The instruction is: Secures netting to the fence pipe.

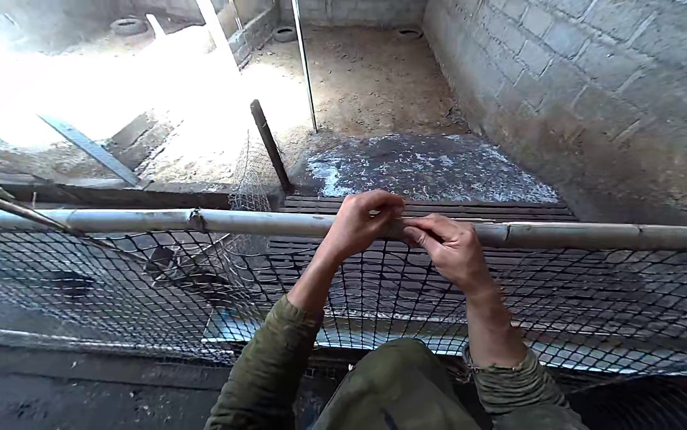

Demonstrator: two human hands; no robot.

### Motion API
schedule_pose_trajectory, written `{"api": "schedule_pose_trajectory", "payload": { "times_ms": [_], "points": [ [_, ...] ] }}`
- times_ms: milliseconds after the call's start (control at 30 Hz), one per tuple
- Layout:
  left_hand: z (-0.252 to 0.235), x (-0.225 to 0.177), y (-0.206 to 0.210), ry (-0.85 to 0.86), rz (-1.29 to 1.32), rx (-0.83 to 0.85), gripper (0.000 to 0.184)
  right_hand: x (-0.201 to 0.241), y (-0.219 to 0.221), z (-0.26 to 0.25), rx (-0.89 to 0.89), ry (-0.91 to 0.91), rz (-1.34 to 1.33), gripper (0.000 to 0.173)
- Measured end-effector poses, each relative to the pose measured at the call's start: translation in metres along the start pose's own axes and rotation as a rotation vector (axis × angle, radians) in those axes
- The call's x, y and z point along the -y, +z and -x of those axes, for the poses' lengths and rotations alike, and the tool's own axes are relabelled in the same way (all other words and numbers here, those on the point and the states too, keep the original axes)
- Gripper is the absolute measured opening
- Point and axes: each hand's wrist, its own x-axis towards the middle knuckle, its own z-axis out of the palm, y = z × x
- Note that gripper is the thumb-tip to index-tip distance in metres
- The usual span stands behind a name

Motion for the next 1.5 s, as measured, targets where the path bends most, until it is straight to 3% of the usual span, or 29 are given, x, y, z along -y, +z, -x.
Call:
{"api": "schedule_pose_trajectory", "payload": {
  "times_ms": [533, 800, 900, 967, 1100, 1233, 1333, 1500],
  "points": [
    [-0.002, -0.007, 0.005, -0.294, -0.107, -0.011, 0.017, 0.029, -0.002, 0.002, 0.081, 0.011, 0.19, 0.023],
    [0.025, -0.021, 0.02, -0.03, -0.037, -0.25, 0.012, 0.033, -0.01, 0.007, 0.09, 0.119, 0.128, 0.023],
    [0.051, -0.033, 0.028, 0.053, -0.112, -0.399, 0.012, 0.037, -0.01, 0.01, 0.088, 0.17, 0.064, 0.02],
    [0.064, -0.043, 0.033, 0.102, -0.239, -0.486, 0.012, 0.041, -0.009, 0.016, 0.066, 0.102, 0.132, 0.02],
    [0.08, -0.069, 0.038, 0.048, -0.385, -0.509, 0.013, 0.059, -0.002, 0.031, 0.0, -0.094, 0.269, 0.018],
    [0.094, -0.07, 0.048, -0.025, -0.364, -0.581, 0.014, 0.064, 0.003, 0.05, 0.016, -0.14, 0.322, 0.013],
    [0.105, -0.069, 0.057, -0.031, -0.293, -0.613, 0.014, 0.062, 0.015, 0.067, 0.004, -0.155, 0.313, 0.014],
    [0.12, -0.063, 0.061, -0.04, 0.015, -0.682, 0.011, 0.054, 0.026, 0.081, -0.161, -0.136, 0.332, 0.015]
  ]
}}
